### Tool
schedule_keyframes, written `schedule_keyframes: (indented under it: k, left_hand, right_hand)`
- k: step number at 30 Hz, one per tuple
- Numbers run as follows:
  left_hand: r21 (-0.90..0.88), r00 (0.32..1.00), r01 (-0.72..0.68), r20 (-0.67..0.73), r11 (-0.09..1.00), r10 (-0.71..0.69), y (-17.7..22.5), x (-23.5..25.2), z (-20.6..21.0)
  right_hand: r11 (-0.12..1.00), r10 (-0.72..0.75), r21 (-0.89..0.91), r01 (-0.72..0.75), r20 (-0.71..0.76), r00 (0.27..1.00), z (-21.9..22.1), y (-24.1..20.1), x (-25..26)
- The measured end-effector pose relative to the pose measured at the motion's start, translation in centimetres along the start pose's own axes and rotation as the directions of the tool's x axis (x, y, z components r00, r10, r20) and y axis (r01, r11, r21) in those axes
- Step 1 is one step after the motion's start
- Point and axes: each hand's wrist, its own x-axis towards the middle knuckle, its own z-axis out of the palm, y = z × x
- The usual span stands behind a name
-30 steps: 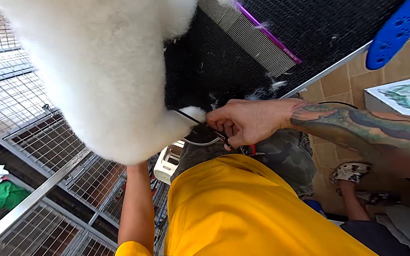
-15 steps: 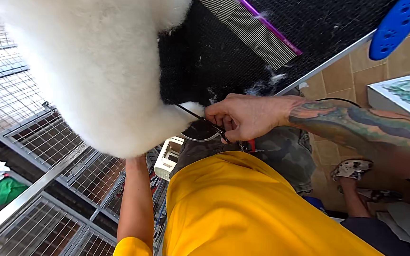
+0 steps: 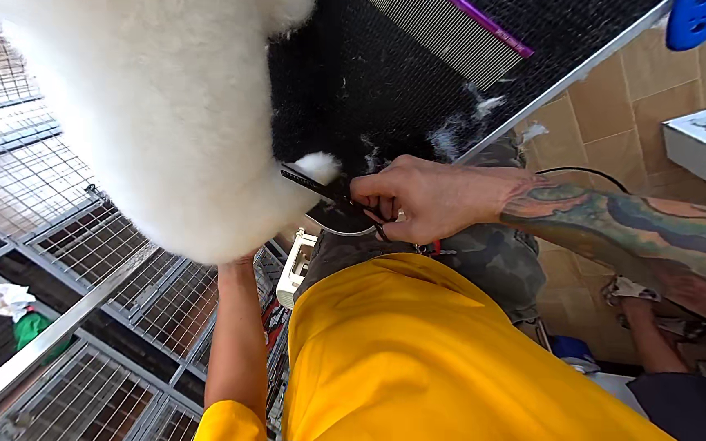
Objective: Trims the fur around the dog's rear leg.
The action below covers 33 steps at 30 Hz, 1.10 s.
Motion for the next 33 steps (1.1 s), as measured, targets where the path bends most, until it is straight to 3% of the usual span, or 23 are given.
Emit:
schedule_keyframes:
  k: [1, 5, 12, 16, 21, 25, 33]
  left_hand:
    - [-0.036, 0.999, -0.004, 0.044, 0.999, 0.006, -0.1, 0.1, -0.6]
    - [-0.162, 1.000, 0.028, -0.010, 0.986, -0.030, 0.6, -0.1, -0.2]
    - [-0.093, 0.999, 0.011, 0.047, 0.996, -0.006, 0.7, 0.0, -0.3]
    - [-0.040, 0.985, -0.034, 0.165, 0.999, 0.041, 0.6, 0.1, 0.4]
    - [-0.020, 0.978, -0.028, 0.208, 0.999, 0.031, 0.8, -0.1, 1.7]
    - [-0.017, 0.969, -0.028, 0.247, 0.999, 0.031, 0.9, -0.1, 2.1]
    - [0.013, 0.941, 0.007, 0.339, 1.000, -0.011, 1.7, -0.2, 2.4]
  right_hand:
    - [1.000, 0.013, -0.015, -0.013, -0.006, 1.000, 0.1, 0.0, 0.0]
    - [0.996, -0.035, -0.086, 0.028, -0.079, 0.996, 0.7, 0.1, 0.1]
    - [0.994, -0.014, -0.113, 0.005, -0.084, 0.996, 1.0, -0.4, 0.3]
    - [0.997, 0.067, -0.017, -0.072, -0.200, 0.977, 2.4, -0.8, -0.1]
    - [0.988, 0.144, 0.025, -0.152, -0.502, 0.853, 9.0, -1.4, -0.7]
    - [0.970, 0.010, -0.155, -0.188, -0.746, 0.666, 14.8, -2.1, 0.5]
    - [0.906, -0.116, -0.321, -0.276, -0.815, 0.567, 17.0, -2.9, 4.9]
